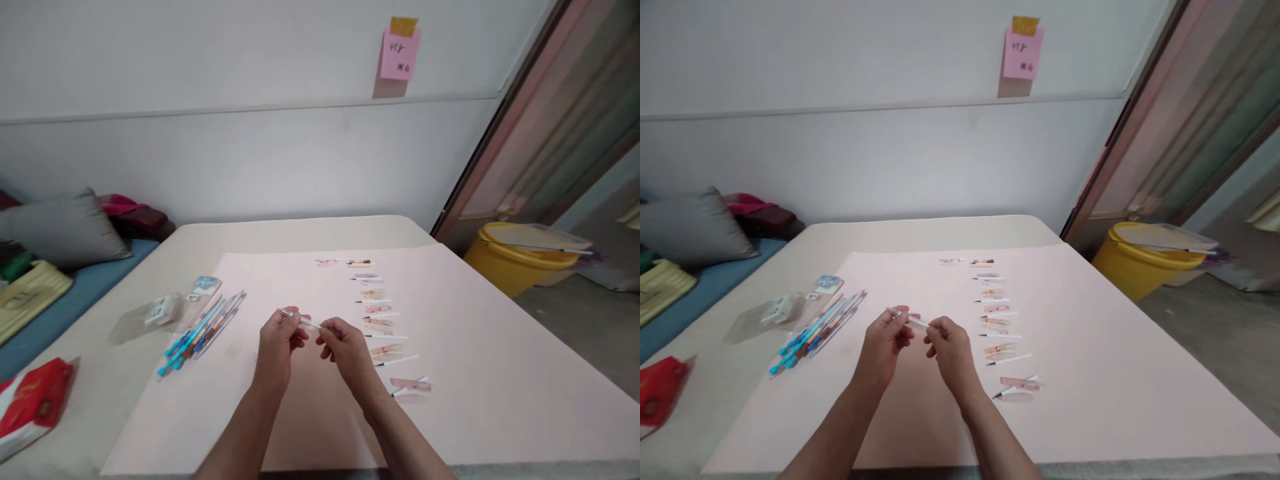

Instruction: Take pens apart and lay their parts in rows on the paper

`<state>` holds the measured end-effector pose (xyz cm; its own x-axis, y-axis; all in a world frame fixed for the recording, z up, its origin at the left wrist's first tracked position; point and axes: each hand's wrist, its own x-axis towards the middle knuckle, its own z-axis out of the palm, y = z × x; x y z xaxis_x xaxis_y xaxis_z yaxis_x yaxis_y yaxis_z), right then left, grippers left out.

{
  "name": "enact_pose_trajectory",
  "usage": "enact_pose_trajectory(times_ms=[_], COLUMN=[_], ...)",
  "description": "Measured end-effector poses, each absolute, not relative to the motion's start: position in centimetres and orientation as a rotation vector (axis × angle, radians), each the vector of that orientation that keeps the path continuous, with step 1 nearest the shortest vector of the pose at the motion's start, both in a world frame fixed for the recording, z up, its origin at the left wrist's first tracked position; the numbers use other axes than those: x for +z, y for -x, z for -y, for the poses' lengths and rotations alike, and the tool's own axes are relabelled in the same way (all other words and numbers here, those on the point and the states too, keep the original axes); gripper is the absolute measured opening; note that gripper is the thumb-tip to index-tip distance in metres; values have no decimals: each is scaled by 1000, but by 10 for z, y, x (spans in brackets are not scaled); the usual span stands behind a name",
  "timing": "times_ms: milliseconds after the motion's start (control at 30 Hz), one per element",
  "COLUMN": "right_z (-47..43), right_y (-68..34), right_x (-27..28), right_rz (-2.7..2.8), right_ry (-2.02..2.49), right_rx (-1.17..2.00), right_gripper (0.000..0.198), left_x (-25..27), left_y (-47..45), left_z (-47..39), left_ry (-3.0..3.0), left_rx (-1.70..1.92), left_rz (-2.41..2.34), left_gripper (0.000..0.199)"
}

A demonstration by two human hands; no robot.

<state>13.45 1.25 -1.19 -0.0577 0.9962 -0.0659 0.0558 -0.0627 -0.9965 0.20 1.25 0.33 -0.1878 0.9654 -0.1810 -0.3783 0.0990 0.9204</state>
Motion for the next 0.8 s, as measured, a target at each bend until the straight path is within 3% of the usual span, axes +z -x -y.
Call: enact_pose_trajectory(times_ms=[800], right_z=[-19], right_y=[-149], right_x=[2], right_rz=[1132], right_ry=[1291], right_rx=[1291], right_gripper=[14], left_x=[0], left_y=[9], left_z=[-19], left_ry=[-683], left_rx=[1524], left_rz=[-1223], left_gripper=[28])
